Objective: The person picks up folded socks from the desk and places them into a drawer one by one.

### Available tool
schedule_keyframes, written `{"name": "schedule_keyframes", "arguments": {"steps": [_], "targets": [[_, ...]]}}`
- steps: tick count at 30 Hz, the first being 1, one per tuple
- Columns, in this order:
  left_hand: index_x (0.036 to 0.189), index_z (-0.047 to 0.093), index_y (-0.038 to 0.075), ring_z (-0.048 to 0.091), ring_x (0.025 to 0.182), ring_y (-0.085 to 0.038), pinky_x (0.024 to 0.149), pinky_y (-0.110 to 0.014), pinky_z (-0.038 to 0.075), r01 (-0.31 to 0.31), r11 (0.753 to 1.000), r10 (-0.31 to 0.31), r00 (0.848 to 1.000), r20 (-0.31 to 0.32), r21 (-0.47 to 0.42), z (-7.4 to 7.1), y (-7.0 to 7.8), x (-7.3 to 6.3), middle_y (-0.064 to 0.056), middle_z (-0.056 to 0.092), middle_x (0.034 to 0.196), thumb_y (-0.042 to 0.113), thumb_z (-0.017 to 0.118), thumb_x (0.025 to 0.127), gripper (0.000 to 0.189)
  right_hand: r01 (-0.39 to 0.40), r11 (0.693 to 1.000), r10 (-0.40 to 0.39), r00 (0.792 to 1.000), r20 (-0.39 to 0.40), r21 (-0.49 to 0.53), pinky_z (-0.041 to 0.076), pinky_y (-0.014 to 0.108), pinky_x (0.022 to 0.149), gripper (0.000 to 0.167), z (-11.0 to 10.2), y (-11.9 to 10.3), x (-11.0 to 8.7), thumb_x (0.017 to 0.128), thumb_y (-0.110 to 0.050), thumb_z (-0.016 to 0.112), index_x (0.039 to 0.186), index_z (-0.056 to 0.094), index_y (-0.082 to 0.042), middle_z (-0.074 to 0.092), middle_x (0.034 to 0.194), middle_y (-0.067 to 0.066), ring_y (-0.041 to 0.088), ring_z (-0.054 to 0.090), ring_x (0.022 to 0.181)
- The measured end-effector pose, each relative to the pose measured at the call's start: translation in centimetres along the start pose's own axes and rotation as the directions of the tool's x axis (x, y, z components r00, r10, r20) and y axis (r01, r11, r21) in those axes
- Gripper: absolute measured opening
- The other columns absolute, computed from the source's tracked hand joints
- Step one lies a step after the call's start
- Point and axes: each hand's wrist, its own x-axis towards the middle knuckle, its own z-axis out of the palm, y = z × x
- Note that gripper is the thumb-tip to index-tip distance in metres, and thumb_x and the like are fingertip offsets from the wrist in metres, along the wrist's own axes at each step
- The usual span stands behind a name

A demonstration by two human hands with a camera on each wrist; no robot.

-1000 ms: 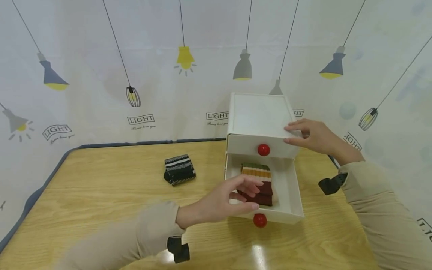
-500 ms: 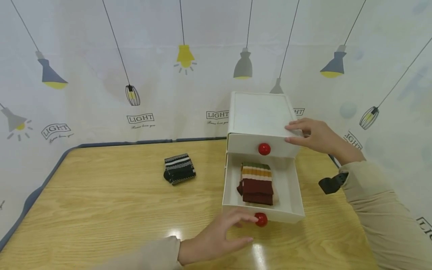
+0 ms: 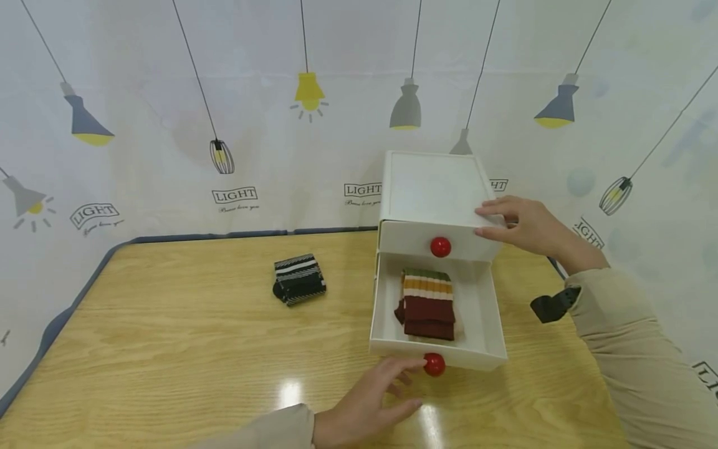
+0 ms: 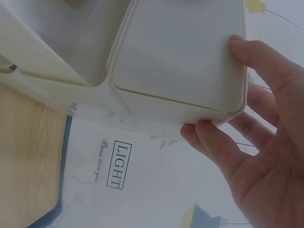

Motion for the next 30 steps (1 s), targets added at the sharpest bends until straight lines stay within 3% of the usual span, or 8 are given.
{"name": "schedule_keyframes", "arguments": {"steps": [6, 14, 22, 30], "targets": [[0.133, 0.034, 0.014, 0.054, 0.095, -0.01, 0.075, -0.019, 0.046, -0.023, 1.0, 0.023, 0.999, 0.04, -0.014, 0.3, -0.4, 0.9, -0.001, 0.047, 0.122, 0.023, 0.055, 0.088, 0.05, -0.016, 1.0, 0.016, 1.0, 0.015, 0.006, 0.041, 0.035, 0.064, 0.049, 0.0, 0.1, 0.0, 0.084, -0.029, 0.061, 0.122, 0.051, 0.001, 0.043, 0.126, 0.021, 0.023, 0.046, 0.081], [0.131, 0.036, 0.01, 0.052, 0.1, -0.01, 0.082, -0.02, 0.044, -0.091, 0.995, 0.092, 0.995, 0.028, -0.032, 0.7, -0.6, 2.1, -0.006, 0.045, 0.126, 0.014, 0.057, 0.087, 0.049, -0.007, 1.0, 0.007, 1.0, -0.001, -0.004, 0.039, 0.033, 0.061, 0.049, 0.0, 0.1, 0.1, 0.083, -0.028, 0.063, 0.12, 0.053, 0.002, 0.045, 0.124, 0.023, 0.022, 0.044, 0.078], [0.121, 0.049, 0.01, 0.055, 0.094, -0.006, 0.077, -0.016, 0.045, -0.012, 0.988, 0.005, 0.999, -0.045, -0.153, 1.2, -0.7, 2.9, -0.006, 0.054, 0.117, 0.008, 0.055, 0.088, 0.034, -0.018, 0.999, 0.018, 1.0, 0.001, 0.027, 0.042, 0.038, 0.068, 0.049, 0.0, 0.0, 0.0, 0.083, -0.028, 0.063, 0.121, 0.052, 0.002, 0.043, 0.126, 0.023, 0.026, 0.047, 0.085], [0.114, 0.056, 0.009, 0.057, 0.091, -0.005, 0.073, -0.016, 0.047, -0.019, 0.989, 0.004, 0.994, -0.106, -0.145, 1.0, -0.4, 3.3, -0.005, 0.058, 0.112, 0.004, 0.057, 0.086, 0.029, -0.004, 1.0, 0.004, 1.0, -0.009, 0.021, 0.041, 0.036, 0.065, 0.049, 0.1, 0.1, 0.0, 0.083, -0.027, 0.063, 0.12, 0.052, 0.002, 0.044, 0.125, 0.023, 0.024, 0.046, 0.08]]}}
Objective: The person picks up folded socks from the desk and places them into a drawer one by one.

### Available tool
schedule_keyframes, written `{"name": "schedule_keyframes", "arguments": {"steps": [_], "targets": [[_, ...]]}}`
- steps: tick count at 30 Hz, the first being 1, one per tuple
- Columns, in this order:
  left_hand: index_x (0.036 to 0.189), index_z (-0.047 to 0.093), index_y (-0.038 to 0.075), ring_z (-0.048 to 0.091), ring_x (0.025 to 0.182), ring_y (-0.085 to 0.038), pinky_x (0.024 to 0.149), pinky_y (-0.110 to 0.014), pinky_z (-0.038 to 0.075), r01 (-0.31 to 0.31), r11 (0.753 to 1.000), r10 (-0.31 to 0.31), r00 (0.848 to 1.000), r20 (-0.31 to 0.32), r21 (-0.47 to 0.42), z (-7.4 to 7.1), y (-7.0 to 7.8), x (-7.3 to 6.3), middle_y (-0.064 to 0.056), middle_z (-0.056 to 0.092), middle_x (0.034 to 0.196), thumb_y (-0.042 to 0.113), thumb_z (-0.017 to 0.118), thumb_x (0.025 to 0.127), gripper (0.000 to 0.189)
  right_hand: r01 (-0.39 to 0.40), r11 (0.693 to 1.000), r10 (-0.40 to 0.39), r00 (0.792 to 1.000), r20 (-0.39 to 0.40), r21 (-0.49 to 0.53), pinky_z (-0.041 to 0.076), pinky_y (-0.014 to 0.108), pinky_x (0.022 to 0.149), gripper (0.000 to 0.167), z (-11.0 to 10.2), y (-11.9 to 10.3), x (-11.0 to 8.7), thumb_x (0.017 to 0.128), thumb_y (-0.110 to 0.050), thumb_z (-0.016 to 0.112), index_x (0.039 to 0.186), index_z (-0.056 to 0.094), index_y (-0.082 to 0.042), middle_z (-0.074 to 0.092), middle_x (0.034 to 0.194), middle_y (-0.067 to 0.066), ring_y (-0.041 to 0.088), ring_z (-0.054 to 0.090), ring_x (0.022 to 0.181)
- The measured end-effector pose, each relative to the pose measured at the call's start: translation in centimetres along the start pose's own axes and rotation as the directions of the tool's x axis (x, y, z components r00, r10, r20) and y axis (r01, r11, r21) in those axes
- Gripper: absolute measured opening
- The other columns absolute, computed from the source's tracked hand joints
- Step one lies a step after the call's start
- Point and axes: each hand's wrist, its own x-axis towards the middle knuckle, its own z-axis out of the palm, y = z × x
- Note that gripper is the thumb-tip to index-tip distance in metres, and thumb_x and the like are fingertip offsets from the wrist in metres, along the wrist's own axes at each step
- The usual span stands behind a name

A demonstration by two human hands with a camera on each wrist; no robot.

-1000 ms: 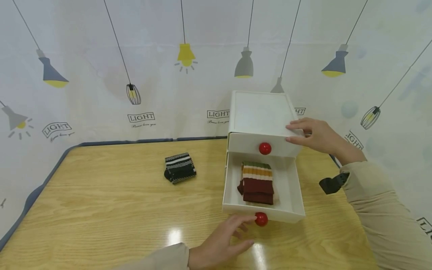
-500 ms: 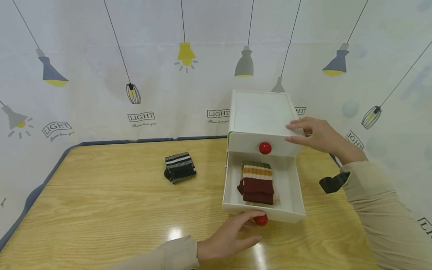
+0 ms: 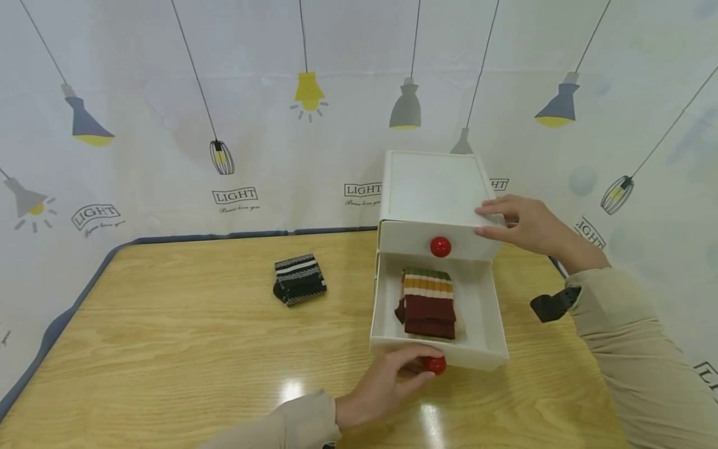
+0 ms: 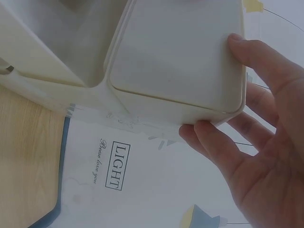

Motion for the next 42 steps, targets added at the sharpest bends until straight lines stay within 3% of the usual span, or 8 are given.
{"name": "schedule_keyframes", "arguments": {"steps": [4, 7, 11, 14, 18, 25, 33, 42], "targets": [[0.114, 0.056, 0.009, 0.057, 0.089, -0.005, 0.072, -0.016, 0.047, -0.053, 0.998, 0.054, 0.998, -0.019, 0.021, -0.1, 0.0, 0.6, -0.005, 0.059, 0.111, 0.006, 0.057, 0.085, 0.028, -0.005, 1.0, 0.005, 1.0, -0.001, 0.004, 0.043, 0.039, 0.068, 0.049, 0.1, 0.0, -0.1, 0.083, -0.028, 0.063, 0.121, 0.052, 0.002, 0.044, 0.126, 0.023, 0.026, 0.047, 0.084], [0.113, 0.057, 0.009, 0.058, 0.087, -0.004, 0.072, -0.016, 0.047, -0.056, 0.998, 0.057, 0.998, -0.036, 0.031, -0.3, -0.2, 1.3, -0.005, 0.059, 0.112, 0.005, 0.058, 0.085, 0.029, 0.004, 1.0, -0.004, 1.0, -0.009, -0.002, 0.043, 0.037, 0.066, 0.048, 0.1, 0.0, -0.1, 0.083, -0.027, 0.063, 0.12, 0.053, 0.002, 0.044, 0.125, 0.023, 0.024, 0.047, 0.081], [0.113, 0.058, 0.009, 0.058, 0.087, -0.005, 0.072, -0.017, 0.048, 0.013, 1.0, -0.014, 0.998, -0.058, -0.023, -0.5, -0.5, 2.2, -0.005, 0.059, 0.111, 0.005, 0.058, 0.084, 0.029, 0.017, 1.0, -0.017, 1.0, -0.02, -0.006, 0.04, 0.034, 0.062, 0.048, 0.1, 0.0, 0.0, 0.083, -0.026, 0.063, 0.119, 0.053, 0.003, 0.045, 0.124, 0.023, 0.022, 0.045, 0.076], [0.112, 0.058, 0.005, 0.059, 0.085, -0.007, 0.072, -0.018, 0.048, 0.062, 0.996, -0.066, 0.995, -0.069, -0.058, -0.9, 0.4, 2.8, -0.009, 0.06, 0.109, 0.003, 0.058, 0.085, 0.027, 0.011, 1.0, -0.011, 1.0, -0.017, -0.001, 0.041, 0.035, 0.064, 0.048, 0.1, 0.0, 0.0, 0.083, -0.027, 0.063, 0.119, 0.053, 0.002, 0.045, 0.124, 0.023, 0.023, 0.046, 0.078], [0.111, 0.058, 0.001, 0.059, 0.083, -0.01, 0.071, -0.019, 0.048, 0.075, 0.995, -0.079, 0.994, -0.076, -0.059, -1.3, 1.4, 3.6, -0.013, 0.06, 0.105, 0.0, 0.057, 0.085, 0.026, 0.003, 1.0, -0.003, 1.0, -0.013, 0.013, 0.045, 0.042, 0.071, 0.049, 0.2, 0.1, 0.0, 0.083, -0.027, 0.063, 0.12, 0.052, 0.002, 0.044, 0.125, 0.023, 0.029, 0.05, 0.087], [0.11, 0.059, 0.007, 0.058, 0.085, -0.007, 0.073, -0.018, 0.047, 0.035, 0.999, -0.034, 0.998, -0.056, 0.005, -1.7, -1.7, 5.3, -0.005, 0.06, 0.106, 0.005, 0.058, 0.085, 0.025, 0.004, 1.0, -0.003, 1.0, -0.018, 0.023, 0.045, 0.046, 0.075, 0.049, 0.2, 0.1, 0.0, 0.082, -0.026, 0.064, 0.12, 0.052, 0.002, 0.044, 0.125, 0.023, 0.033, 0.051, 0.093], [0.109, 0.057, -0.001, 0.058, 0.087, -0.017, 0.074, -0.019, 0.047, 0.056, 0.998, -0.054, 0.998, -0.04, 0.03, -3.5, 0.4, 7.2, -0.014, 0.058, 0.107, -0.001, 0.056, 0.084, 0.025, -0.036, 0.998, 0.036, 0.999, 0.0, 0.05, 0.043, 0.052, 0.081, 0.05, 0.2, 0.0, 0.0, 0.082, -0.027, 0.064, 0.121, 0.051, 0.003, 0.042, 0.127, 0.024, 0.039, 0.047, 0.103], [0.113, 0.057, 0.01, 0.057, 0.087, -0.007, 0.074, -0.015, 0.045, 0.066, 0.989, -0.061, 0.997, -0.044, 0.134, -3.9, -3.1, 9.3, -0.002, 0.058, 0.11, 0.006, 0.057, 0.086, 0.028, -0.023, 0.999, 0.022, 1.0, 0.003, 0.042, 0.044, 0.048, 0.078, 0.049, 0.1, -0.1, 0.0, 0.083, -0.025, 0.063, 0.121, 0.051, 0.003, 0.042, 0.127, 0.024, 0.036, 0.05, 0.098]]}}
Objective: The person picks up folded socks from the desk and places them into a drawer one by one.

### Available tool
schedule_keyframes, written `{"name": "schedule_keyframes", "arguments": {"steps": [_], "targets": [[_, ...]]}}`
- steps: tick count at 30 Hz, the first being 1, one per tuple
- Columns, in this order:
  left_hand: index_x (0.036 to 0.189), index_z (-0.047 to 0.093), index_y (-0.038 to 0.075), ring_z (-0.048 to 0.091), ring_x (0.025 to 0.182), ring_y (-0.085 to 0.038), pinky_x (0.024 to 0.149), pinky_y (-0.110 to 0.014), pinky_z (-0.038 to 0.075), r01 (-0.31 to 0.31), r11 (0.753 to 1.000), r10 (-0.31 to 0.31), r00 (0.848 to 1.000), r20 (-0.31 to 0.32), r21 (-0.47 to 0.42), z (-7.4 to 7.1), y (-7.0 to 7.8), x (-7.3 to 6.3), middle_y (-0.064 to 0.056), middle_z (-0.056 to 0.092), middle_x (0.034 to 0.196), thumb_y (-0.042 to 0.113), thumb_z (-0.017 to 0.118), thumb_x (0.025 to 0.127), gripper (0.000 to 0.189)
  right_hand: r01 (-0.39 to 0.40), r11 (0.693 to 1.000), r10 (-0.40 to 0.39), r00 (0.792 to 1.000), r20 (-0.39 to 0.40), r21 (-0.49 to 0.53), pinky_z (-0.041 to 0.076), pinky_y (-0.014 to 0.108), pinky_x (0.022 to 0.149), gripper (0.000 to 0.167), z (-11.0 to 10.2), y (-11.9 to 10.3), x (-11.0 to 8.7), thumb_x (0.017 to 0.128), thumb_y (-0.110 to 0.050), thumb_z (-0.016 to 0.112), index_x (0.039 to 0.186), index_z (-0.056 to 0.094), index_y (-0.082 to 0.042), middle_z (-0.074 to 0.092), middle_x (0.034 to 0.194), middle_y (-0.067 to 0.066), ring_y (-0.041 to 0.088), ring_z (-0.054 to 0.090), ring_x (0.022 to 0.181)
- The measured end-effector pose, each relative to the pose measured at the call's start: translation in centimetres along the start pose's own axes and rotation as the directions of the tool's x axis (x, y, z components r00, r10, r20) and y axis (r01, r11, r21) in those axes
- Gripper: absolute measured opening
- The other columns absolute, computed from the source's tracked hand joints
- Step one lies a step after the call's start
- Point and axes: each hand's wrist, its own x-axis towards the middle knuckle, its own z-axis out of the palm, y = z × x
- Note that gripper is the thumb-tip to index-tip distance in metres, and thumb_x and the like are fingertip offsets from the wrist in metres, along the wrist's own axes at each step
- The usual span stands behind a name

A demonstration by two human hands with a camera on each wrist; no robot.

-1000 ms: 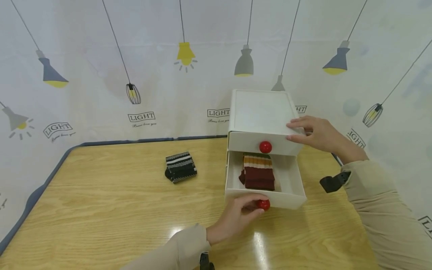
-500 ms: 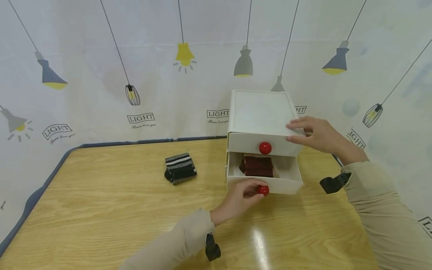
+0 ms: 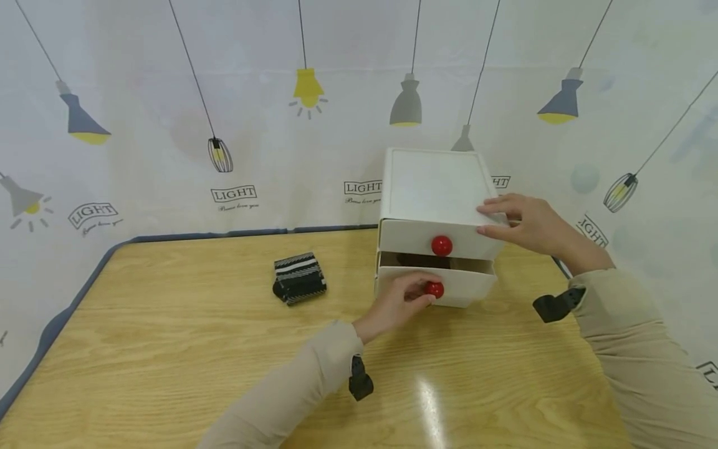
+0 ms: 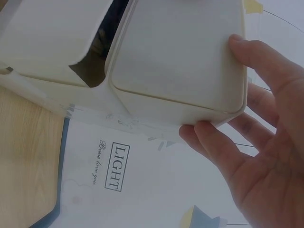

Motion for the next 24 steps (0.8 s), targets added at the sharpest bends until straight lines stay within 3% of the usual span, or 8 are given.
{"name": "schedule_keyframes", "arguments": {"steps": [4, 7, 10, 14, 21, 24], "targets": [[0.115, 0.057, 0.012, 0.056, 0.088, -0.007, 0.074, -0.016, 0.046, 0.027, 1.0, -0.027, 1.0, 0.0, 0.007, -0.3, -0.3, 0.7, 0.0, 0.057, 0.112, 0.007, 0.057, 0.086, 0.029, 0.021, 1.0, -0.021, 1.0, -0.006, -0.023, 0.044, 0.039, 0.068, 0.048, 0.0, -0.1, 0.0, 0.083, -0.025, 0.063, 0.121, 0.052, 0.002, 0.044, 0.126, 0.023, 0.028, 0.05, 0.085], [0.117, 0.056, 0.014, 0.056, 0.089, -0.007, 0.073, -0.016, 0.045, 0.049, 0.998, -0.049, 0.999, -0.005, 0.041, -0.4, -0.3, 1.1, 0.002, 0.056, 0.114, 0.01, 0.057, 0.087, 0.03, 0.007, 1.0, -0.007, 1.0, -0.004, -0.011, 0.045, 0.042, 0.071, 0.049, 0.0, -0.1, 0.0, 0.083, -0.026, 0.063, 0.121, 0.051, 0.002, 0.043, 0.127, 0.023, 0.03, 0.05, 0.088], [0.118, 0.056, 0.016, 0.056, 0.089, -0.007, 0.072, -0.016, 0.046, 0.086, 0.994, -0.086, 0.996, -0.01, 0.067, -0.6, -0.2, 1.4, 0.002, 0.056, 0.114, 0.011, 0.057, 0.087, 0.031, -0.028, 0.999, 0.028, 1.0, -0.001, 0.019, 0.044, 0.05, 0.08, 0.05, 0.0, -0.2, 0.0, 0.083, -0.027, 0.063, 0.122, 0.051, 0.001, 0.041, 0.128, 0.022, 0.037, 0.048, 0.102], [0.12, 0.055, 0.017, 0.055, 0.088, -0.008, 0.07, -0.017, 0.046, 0.134, 0.989, -0.134, 0.991, -0.008, 0.054, -0.7, -0.1, 1.7, 0.002, 0.057, 0.111, 0.014, 0.056, 0.088, 0.032, -0.049, 0.998, 0.049, 0.999, 0.0, 0.04, 0.042, 0.052, 0.082, 0.051, 0.1, -0.2, -0.1, 0.082, -0.027, 0.064, 0.122, 0.051, 0.001, 0.041, 0.129, 0.021, 0.041, 0.045, 0.107], [0.118, 0.056, 0.017, 0.055, 0.085, -0.007, 0.068, -0.017, 0.046, 0.153, 0.987, -0.152, 0.988, -0.023, 0.056, -0.6, -0.1, 2.0, 0.002, 0.059, 0.105, 0.014, 0.057, 0.087, 0.031, -0.054, 0.998, 0.054, 0.999, -0.004, 0.038, 0.042, 0.051, 0.081, 0.051, 0.1, -0.2, -0.1, 0.082, -0.028, 0.063, 0.123, 0.051, 0.0, 0.041, 0.13, 0.021, 0.04, 0.046, 0.106], [0.118, 0.056, 0.016, 0.055, 0.086, -0.008, 0.068, -0.017, 0.046, 0.16, 0.985, -0.159, 0.987, -0.024, 0.059, -0.7, 0.0, 1.9, 0.002, 0.058, 0.106, 0.013, 0.057, 0.087, 0.031, -0.032, 0.999, 0.032, 0.999, -0.009, 0.016, 0.046, 0.043, 0.073, 0.05, 0.2, -0.2, -0.1, 0.083, -0.027, 0.063, 0.122, 0.051, 0.001, 0.042, 0.129, 0.022, 0.034, 0.049, 0.094]]}}
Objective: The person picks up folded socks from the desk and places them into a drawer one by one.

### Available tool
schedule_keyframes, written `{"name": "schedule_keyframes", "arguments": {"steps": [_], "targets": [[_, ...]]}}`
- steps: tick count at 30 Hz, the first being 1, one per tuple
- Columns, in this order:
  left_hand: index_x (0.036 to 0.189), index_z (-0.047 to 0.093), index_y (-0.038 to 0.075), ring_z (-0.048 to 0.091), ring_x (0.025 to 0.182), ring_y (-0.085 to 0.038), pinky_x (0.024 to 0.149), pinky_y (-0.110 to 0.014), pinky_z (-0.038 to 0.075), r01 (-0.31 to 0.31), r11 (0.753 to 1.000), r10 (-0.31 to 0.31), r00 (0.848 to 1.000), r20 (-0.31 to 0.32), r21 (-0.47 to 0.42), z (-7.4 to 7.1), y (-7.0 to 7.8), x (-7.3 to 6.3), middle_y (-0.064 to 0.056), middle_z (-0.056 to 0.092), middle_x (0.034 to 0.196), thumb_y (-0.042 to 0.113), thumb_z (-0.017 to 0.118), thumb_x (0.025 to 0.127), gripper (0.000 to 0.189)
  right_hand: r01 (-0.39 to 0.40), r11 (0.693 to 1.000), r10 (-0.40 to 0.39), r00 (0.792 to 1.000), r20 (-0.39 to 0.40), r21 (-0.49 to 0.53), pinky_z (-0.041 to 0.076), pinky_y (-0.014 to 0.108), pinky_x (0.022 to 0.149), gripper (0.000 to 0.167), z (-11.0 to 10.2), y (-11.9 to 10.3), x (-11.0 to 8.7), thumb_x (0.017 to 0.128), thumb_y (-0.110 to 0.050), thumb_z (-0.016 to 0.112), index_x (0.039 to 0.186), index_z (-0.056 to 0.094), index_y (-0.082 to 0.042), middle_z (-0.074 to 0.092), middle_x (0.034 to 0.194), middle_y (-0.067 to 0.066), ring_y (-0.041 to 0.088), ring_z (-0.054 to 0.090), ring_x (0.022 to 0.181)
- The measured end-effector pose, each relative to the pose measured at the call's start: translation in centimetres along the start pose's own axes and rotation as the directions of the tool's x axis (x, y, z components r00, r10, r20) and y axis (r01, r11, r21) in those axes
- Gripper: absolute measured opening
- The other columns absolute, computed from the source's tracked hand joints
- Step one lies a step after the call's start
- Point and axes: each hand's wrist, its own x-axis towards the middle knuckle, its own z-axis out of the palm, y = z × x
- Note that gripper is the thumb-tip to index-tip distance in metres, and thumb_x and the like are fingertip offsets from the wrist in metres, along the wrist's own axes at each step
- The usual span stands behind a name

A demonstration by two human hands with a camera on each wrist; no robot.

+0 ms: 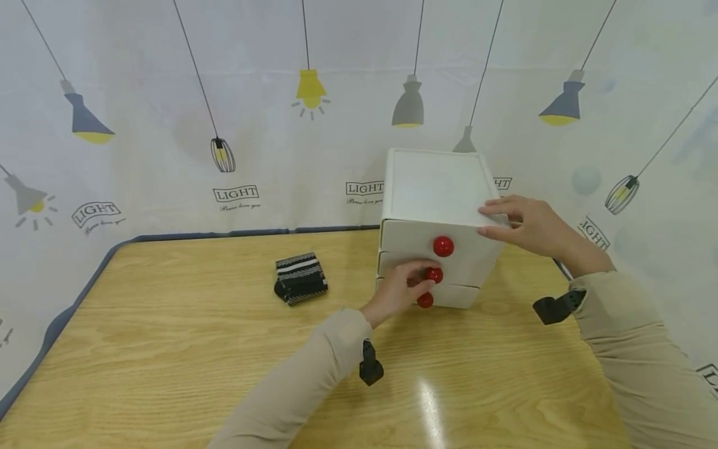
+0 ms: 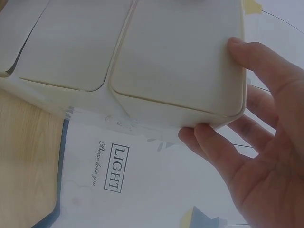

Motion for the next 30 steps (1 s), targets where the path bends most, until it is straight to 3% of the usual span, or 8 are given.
{"name": "schedule_keyframes", "arguments": {"steps": [3, 6, 10, 15, 18, 21, 26, 30], "targets": [[0.119, 0.055, 0.016, 0.054, 0.088, -0.009, 0.069, -0.017, 0.046, 0.017, 1.0, -0.017, 1.0, 0.011, 0.002, -0.2, 0.1, -0.1, 0.002, 0.057, 0.11, 0.012, 0.056, 0.088, 0.031, 0.034, 0.999, -0.034, 0.999, -0.008, -0.029, 0.041, 0.032, 0.061, 0.048, 0.1, 0.2, 0.1, 0.083, -0.026, 0.063, 0.121, 0.052, 0.001, 0.044, 0.127, 0.021, 0.023, 0.046, 0.076], [0.121, 0.054, 0.015, 0.054, 0.09, -0.01, 0.069, -0.018, 0.046, 0.026, 1.0, -0.026, 0.999, 0.034, -0.002, -0.5, 0.3, -0.2, 0.0, 0.056, 0.114, 0.013, 0.054, 0.089, 0.033, 0.063, 0.997, -0.063, 0.998, -0.003, -0.047, 0.034, 0.028, 0.055, 0.047, 0.1, 0.3, 0.3, 0.083, -0.026, 0.062, 0.121, 0.053, 0.001, 0.044, 0.126, 0.021, 0.018, 0.039, 0.067], [0.125, 0.051, 0.015, 0.054, 0.093, -0.011, 0.073, -0.018, 0.046, 0.017, 0.999, -0.016, 0.999, 0.046, -0.027, -0.7, 0.1, -0.7, -0.001, 0.056, 0.114, 0.015, 0.054, 0.089, 0.036, 0.065, 0.996, -0.065, 0.998, 0.006, -0.054, 0.036, 0.029, 0.057, 0.048, 0.0, 0.4, 0.3, 0.084, -0.026, 0.062, 0.121, 0.052, 0.001, 0.044, 0.126, 0.022, 0.019, 0.041, 0.071], [0.12, 0.054, 0.01, 0.056, 0.091, -0.012, 0.076, -0.019, 0.046, -0.011, 0.996, 0.006, 0.998, -0.059, -0.085, 0.2, -1.1, -1.7, -0.005, 0.059, 0.103, 0.014, 0.057, 0.087, 0.033, 0.033, 0.999, -0.033, 0.999, 0.002, -0.04, 0.043, 0.038, 0.069, 0.048, -0.2, 0.3, 0.1, 0.083, -0.026, 0.063, 0.121, 0.052, 0.001, 0.044, 0.127, 0.021, 0.027, 0.049, 0.086], [0.116, 0.055, 0.008, 0.056, 0.091, -0.013, 0.077, -0.019, 0.045, -0.005, 0.995, -0.003, 0.996, -0.085, -0.095, 1.2, -2.4, -2.4, -0.007, 0.059, 0.103, 0.015, 0.06, 0.086, 0.032, 0.012, 1.0, -0.012, 1.0, 0.0, -0.025, 0.044, 0.045, 0.076, 0.048, -0.3, 0.2, 0.0, 0.082, -0.026, 0.063, 0.121, 0.052, 0.001, 0.043, 0.128, 0.021, 0.033, 0.05, 0.096], [0.119, 0.052, 0.008, 0.055, 0.097, -0.016, 0.08, -0.02, 0.044, 0.028, 0.997, -0.031, 0.999, -0.043, -0.072, 1.9, -3.3, -2.8, -0.007, 0.057, 0.109, 0.017, 0.06, 0.086, 0.035, 0.013, 1.0, -0.013, 1.0, 0.008, -0.008, 0.043, 0.05, 0.08, 0.049, -0.4, 0.1, 0.0, 0.083, -0.026, 0.063, 0.122, 0.051, 0.002, 0.042, 0.128, 0.023, 0.038, 0.048, 0.102], [0.125, 0.047, 0.011, 0.051, 0.106, -0.019, 0.086, -0.024, 0.042, 0.099, 0.995, -0.099, 0.995, 0.026, -0.005, 2.3, -3.7, -3.0, -0.004, 0.051, 0.12, 0.022, 0.058, 0.087, 0.042, -0.003, 1.0, 0.003, 1.0, 0.006, 0.007, 0.043, 0.05, 0.081, 0.049, -0.2, 0.1, 0.0, 0.083, -0.026, 0.063, 0.122, 0.051, 0.001, 0.042, 0.128, 0.021, 0.038, 0.048, 0.103], [0.125, 0.048, 0.01, 0.052, 0.102, -0.019, 0.084, -0.023, 0.043, 0.081, 0.997, -0.081, 0.996, 0.032, 0.011, 2.6, -3.8, -2.7, -0.005, 0.052, 0.119, 0.018, 0.057, 0.088, 0.039, -0.016, 1.0, 0.016, 1.0, -0.003, -0.002, 0.043, 0.047, 0.079, 0.048, -0.2, 0.1, -0.1, 0.082, -0.026, 0.063, 0.122, 0.053, -0.001, 0.043, 0.129, 0.018, 0.035, 0.049, 0.101]]}}
